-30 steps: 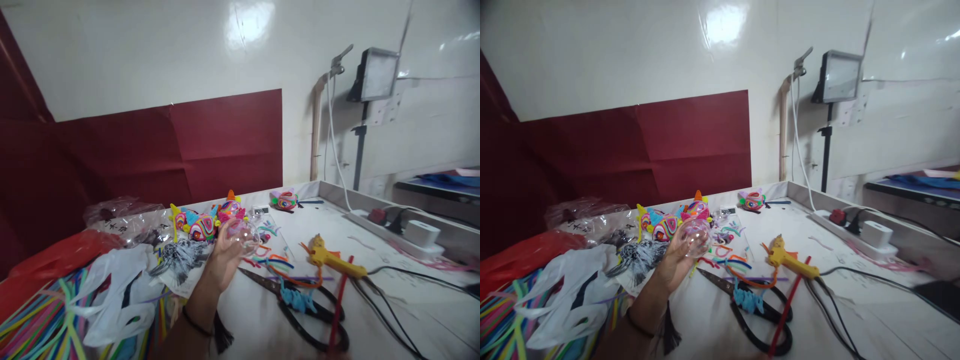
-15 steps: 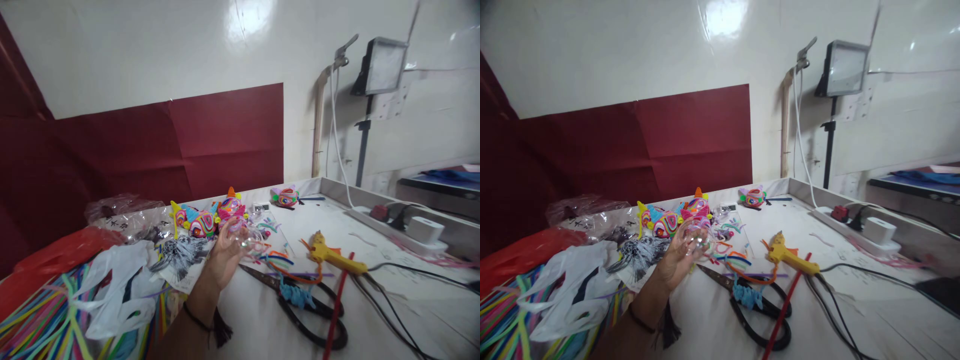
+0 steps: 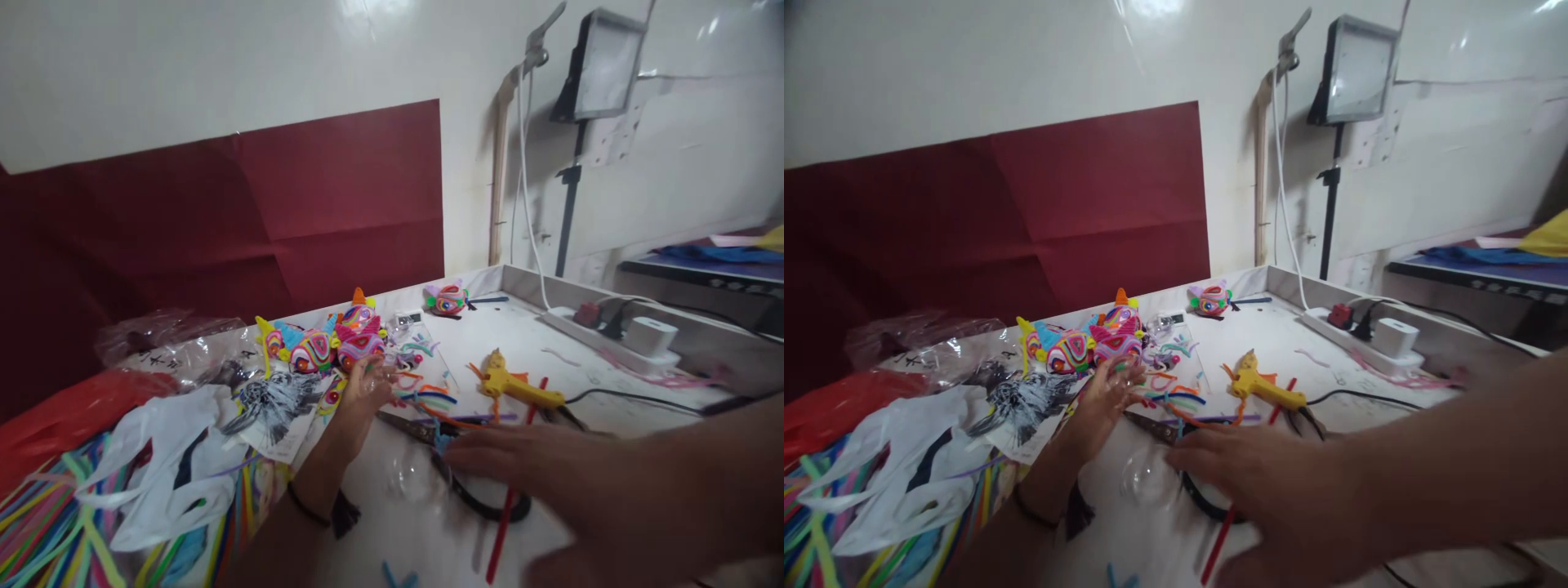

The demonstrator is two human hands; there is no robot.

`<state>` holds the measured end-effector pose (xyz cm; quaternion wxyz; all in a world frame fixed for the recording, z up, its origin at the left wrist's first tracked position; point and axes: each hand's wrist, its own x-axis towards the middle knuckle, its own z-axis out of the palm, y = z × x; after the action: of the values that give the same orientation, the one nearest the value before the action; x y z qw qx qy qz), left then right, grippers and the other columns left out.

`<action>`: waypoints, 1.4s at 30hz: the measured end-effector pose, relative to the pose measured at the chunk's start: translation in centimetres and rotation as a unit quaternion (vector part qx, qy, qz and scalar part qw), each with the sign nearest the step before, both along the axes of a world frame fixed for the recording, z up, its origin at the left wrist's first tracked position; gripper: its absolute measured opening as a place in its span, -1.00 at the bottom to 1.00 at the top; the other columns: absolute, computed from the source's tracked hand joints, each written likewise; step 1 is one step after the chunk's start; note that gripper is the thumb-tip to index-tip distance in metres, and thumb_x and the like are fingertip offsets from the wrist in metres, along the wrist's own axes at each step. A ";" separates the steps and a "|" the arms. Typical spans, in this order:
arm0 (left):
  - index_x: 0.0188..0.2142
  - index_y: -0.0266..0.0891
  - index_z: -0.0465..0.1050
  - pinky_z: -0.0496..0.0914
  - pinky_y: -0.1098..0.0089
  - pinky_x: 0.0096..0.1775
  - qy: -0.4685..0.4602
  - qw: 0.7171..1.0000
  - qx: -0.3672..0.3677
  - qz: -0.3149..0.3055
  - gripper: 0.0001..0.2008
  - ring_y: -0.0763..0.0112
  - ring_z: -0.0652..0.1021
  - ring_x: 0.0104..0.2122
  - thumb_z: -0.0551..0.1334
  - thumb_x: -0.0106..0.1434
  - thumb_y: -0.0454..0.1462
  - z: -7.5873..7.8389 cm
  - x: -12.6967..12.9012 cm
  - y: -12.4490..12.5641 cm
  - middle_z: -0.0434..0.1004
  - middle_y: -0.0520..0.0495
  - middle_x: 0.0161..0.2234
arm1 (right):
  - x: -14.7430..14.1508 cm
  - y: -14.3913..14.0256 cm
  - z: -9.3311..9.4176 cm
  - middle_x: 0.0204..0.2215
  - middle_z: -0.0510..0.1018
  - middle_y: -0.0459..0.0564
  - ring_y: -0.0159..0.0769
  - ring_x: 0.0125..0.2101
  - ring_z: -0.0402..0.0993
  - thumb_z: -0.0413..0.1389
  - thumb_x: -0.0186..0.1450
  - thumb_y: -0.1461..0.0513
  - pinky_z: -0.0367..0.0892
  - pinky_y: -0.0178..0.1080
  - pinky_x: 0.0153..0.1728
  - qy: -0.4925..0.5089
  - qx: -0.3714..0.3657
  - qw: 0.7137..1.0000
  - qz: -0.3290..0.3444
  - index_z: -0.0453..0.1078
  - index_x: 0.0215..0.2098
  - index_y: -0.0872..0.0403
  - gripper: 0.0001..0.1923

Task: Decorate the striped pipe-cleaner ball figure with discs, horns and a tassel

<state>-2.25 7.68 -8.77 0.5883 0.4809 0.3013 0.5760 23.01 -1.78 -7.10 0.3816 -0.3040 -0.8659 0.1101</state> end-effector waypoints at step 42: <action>-0.40 -0.33 0.49 0.22 0.53 -0.60 -0.032 0.992 -0.060 0.110 -0.56 0.52 0.47 -0.61 0.54 -0.16 -0.09 0.6 3.8 -1.1 0.54 0.01 -0.55 | 8.9 23.4 9.3 -0.10 0.56 0.13 -0.14 -0.14 0.55 0.29 0.20 -0.04 0.50 -0.36 -0.44 -0.225 -0.379 0.875 0.198 0.49 -0.07 0.11 -0.52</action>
<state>1.58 6.59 -8.14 0.5581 0.3899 0.3672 0.6337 31.94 21.62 2.21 0.0024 -0.2637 -0.8625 0.4320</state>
